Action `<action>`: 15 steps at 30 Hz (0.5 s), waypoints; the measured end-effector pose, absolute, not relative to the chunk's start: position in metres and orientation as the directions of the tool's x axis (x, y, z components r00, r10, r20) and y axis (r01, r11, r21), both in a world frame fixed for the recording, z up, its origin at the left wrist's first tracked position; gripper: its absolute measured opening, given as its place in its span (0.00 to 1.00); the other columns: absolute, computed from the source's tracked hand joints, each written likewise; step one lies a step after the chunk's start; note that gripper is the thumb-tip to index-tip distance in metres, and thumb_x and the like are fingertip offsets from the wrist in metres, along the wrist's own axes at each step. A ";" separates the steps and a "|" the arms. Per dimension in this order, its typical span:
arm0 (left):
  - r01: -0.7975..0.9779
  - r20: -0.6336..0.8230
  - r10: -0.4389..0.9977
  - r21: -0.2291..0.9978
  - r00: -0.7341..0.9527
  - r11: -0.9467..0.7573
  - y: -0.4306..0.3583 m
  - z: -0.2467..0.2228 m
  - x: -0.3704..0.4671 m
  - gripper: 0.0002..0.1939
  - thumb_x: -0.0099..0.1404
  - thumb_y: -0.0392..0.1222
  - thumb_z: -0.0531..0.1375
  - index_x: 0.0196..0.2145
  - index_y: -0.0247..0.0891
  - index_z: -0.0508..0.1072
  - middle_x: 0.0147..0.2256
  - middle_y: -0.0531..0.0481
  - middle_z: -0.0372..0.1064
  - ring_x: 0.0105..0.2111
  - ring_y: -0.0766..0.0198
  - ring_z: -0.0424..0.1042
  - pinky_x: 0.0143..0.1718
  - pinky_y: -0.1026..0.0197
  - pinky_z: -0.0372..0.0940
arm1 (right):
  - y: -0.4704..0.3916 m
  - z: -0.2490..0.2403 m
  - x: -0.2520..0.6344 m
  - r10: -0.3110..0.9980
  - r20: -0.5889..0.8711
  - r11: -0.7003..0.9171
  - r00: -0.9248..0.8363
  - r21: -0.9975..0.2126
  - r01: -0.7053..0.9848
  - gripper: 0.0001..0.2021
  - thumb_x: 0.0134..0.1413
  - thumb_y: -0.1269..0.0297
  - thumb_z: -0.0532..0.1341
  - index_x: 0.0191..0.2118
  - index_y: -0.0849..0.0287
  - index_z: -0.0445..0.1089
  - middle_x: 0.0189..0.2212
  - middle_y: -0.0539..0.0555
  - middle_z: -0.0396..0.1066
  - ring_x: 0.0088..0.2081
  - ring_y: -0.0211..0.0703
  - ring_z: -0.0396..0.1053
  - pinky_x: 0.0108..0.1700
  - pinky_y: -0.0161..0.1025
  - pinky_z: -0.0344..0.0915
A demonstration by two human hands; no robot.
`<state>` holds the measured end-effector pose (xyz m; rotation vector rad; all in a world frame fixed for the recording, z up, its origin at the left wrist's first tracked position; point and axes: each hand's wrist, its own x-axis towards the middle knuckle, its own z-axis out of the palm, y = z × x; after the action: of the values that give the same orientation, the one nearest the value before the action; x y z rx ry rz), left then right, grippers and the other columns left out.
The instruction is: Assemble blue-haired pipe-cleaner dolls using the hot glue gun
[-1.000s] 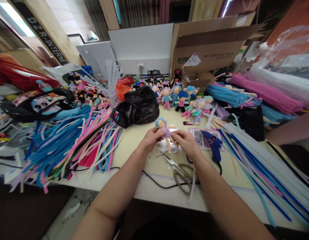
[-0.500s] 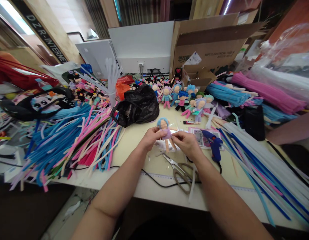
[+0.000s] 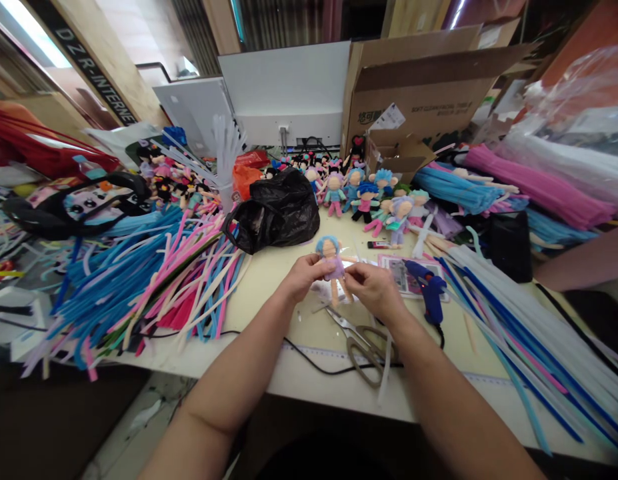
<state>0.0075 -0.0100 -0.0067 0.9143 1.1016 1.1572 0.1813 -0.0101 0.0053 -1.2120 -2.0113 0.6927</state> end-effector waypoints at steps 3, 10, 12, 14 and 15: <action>-0.255 -0.192 0.980 0.946 0.050 0.199 -0.011 -0.004 0.008 0.20 0.40 0.48 0.72 0.28 0.31 0.74 0.24 0.52 0.68 0.25 0.69 0.65 0.31 0.63 0.60 | -0.010 0.005 0.181 0.904 0.286 0.419 -0.317 -0.734 0.534 0.09 0.49 0.64 0.57 0.28 0.58 0.74 0.21 0.50 0.69 0.23 0.37 0.61 0.28 0.35 0.56; -0.259 -0.175 0.983 0.948 0.057 0.184 -0.009 -0.008 0.008 0.21 0.42 0.49 0.71 0.30 0.31 0.75 0.26 0.51 0.68 0.26 0.69 0.65 0.32 0.64 0.60 | -0.001 -0.006 0.181 0.931 0.098 0.196 -0.352 -0.947 0.255 0.15 0.50 0.52 0.59 0.27 0.59 0.72 0.22 0.50 0.69 0.25 0.38 0.63 0.28 0.35 0.58; -0.244 -0.179 0.981 0.951 0.068 0.191 -0.008 -0.010 0.007 0.21 0.44 0.51 0.70 0.29 0.31 0.74 0.25 0.51 0.68 0.25 0.70 0.64 0.30 0.64 0.58 | 0.002 -0.008 0.180 0.939 0.043 0.123 -0.342 -0.969 0.213 0.16 0.47 0.50 0.61 0.25 0.60 0.71 0.19 0.48 0.67 0.23 0.37 0.61 0.26 0.35 0.57; -0.242 -0.189 0.978 0.948 0.093 0.206 -0.008 -0.010 0.007 0.22 0.47 0.56 0.68 0.28 0.31 0.74 0.24 0.52 0.66 0.24 0.71 0.62 0.28 0.65 0.56 | 0.003 -0.007 0.179 0.947 0.007 0.066 -0.320 -0.982 0.174 0.16 0.45 0.50 0.62 0.24 0.60 0.71 0.18 0.48 0.66 0.22 0.36 0.60 0.25 0.35 0.56; -0.242 -0.195 0.975 0.946 0.110 0.217 -0.008 -0.010 0.006 0.22 0.49 0.57 0.67 0.28 0.32 0.73 0.23 0.52 0.66 0.23 0.71 0.62 0.27 0.65 0.54 | 0.003 -0.007 0.179 0.951 -0.006 0.044 -0.309 -0.987 0.154 0.16 0.44 0.50 0.63 0.25 0.60 0.71 0.19 0.48 0.67 0.22 0.36 0.60 0.25 0.35 0.57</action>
<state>0.0059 -0.0083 -0.0097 0.9118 1.0538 1.1057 0.1790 0.0028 -0.0069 -1.1475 -1.5715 1.3430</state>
